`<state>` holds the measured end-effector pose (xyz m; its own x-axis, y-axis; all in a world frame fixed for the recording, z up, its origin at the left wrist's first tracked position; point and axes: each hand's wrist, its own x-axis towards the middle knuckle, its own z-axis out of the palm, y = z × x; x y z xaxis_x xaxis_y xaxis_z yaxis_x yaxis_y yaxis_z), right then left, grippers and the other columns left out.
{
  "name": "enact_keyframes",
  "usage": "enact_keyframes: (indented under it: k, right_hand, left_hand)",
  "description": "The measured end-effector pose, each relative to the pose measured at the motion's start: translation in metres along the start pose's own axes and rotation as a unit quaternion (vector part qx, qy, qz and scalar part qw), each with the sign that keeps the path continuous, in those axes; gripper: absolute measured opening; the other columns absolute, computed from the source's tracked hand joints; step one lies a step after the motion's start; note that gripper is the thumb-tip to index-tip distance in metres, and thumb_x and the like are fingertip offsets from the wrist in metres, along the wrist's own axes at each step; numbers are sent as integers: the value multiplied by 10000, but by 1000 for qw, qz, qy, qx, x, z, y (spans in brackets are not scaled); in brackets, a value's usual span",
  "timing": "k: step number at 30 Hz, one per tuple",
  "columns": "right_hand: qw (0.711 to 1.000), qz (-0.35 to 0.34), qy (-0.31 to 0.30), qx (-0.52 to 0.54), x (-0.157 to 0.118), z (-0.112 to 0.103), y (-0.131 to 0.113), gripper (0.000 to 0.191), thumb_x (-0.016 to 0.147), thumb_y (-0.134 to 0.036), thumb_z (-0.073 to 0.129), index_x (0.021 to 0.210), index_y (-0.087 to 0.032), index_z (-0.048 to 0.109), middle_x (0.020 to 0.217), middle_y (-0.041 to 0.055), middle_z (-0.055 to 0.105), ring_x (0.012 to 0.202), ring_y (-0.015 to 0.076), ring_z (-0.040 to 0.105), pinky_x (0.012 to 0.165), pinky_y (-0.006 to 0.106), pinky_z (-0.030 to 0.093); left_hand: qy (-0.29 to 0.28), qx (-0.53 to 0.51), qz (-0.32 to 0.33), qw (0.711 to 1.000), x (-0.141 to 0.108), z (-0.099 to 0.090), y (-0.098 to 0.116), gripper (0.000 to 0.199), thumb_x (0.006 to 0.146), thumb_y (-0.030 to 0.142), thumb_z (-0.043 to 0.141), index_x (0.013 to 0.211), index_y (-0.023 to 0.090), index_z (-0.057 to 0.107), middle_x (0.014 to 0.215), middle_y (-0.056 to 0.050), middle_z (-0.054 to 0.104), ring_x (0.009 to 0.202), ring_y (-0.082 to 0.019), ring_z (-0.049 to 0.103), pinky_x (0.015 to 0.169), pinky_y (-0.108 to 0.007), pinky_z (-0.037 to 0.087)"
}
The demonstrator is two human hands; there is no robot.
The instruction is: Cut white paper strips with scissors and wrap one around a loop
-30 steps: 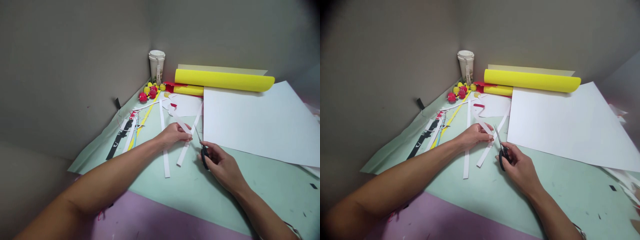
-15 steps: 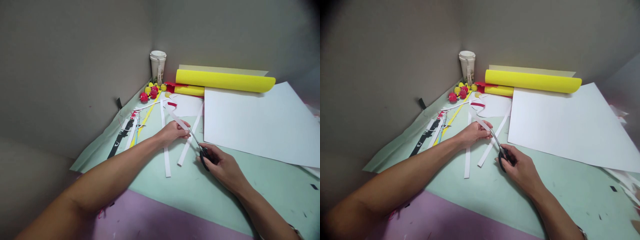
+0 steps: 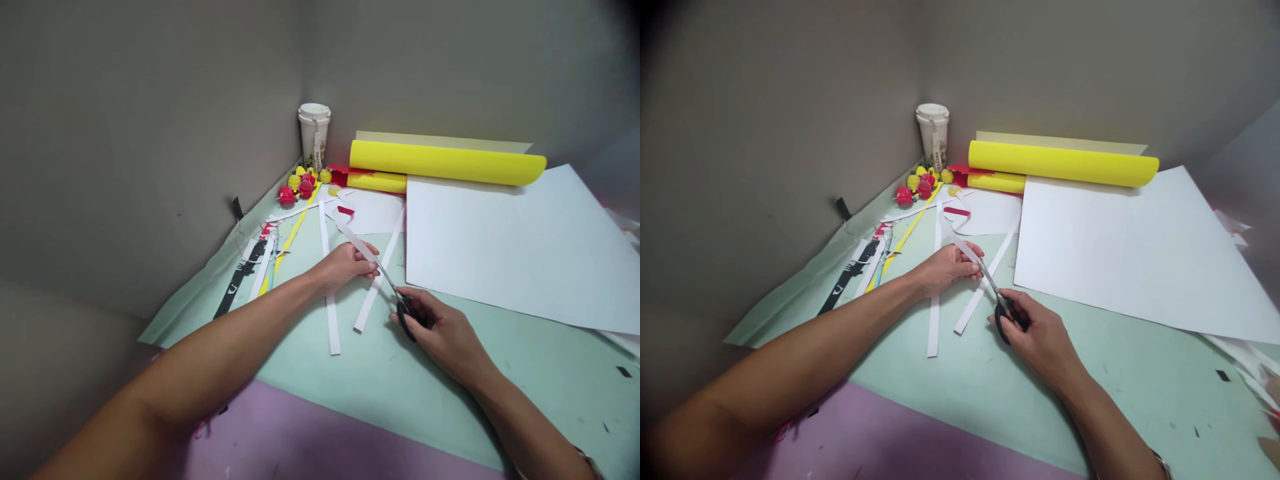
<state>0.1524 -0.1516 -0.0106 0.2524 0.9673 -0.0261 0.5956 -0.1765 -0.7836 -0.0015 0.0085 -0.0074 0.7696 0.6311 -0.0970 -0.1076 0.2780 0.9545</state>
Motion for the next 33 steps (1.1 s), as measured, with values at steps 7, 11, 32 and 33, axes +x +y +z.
enact_keyframes:
  k: [7, 11, 32, 33]
  right_hand:
    - [1000, 4, -3, 17, -2, 0, 1, 397, 773, -354, 629, 1156, -250, 621, 779, -20, 661, 714, 145, 596, 693, 262, 470]
    - [1000, 1, -3, 14, -2, 0, 1, 391, 780, -348, 625, 1158, -249, 620, 783, -17, 656, 717, 148, 590, 694, 266, 466]
    - [999, -38, 20, 1, -3, 0, 1, 398, 789, -365, 617, 1148, -194, 632, 758, 12, 658, 670, 159, 600, 648, 273, 498]
    - [999, -39, 20, 1, -3, 0, 1, 398, 789, -368, 618, 1146, -193, 633, 758, 12, 657, 670, 159, 600, 647, 274, 498]
  left_hand:
    - [-17, -8, -1, 1000, -1, 1, -1, 225, 752, 34, 623, 944, 105, 529, 725, -21, 614, 633, -86, 595, 675, -251, 458]
    - [-13, -9, -5, 1000, -1, 2, 0, 231, 746, 13, 602, 940, 110, 525, 738, -19, 616, 646, -88, 605, 685, -252, 466]
    - [-17, -38, -9, 999, -3, 5, -1, 244, 729, 23, 638, 928, 112, 528, 747, -23, 616, 685, -102, 625, 740, -288, 490]
    - [-18, -39, -9, 999, -3, 5, -1, 245, 728, 24, 641, 927, 113, 529, 745, -22, 614, 689, -103, 625, 738, -286, 490]
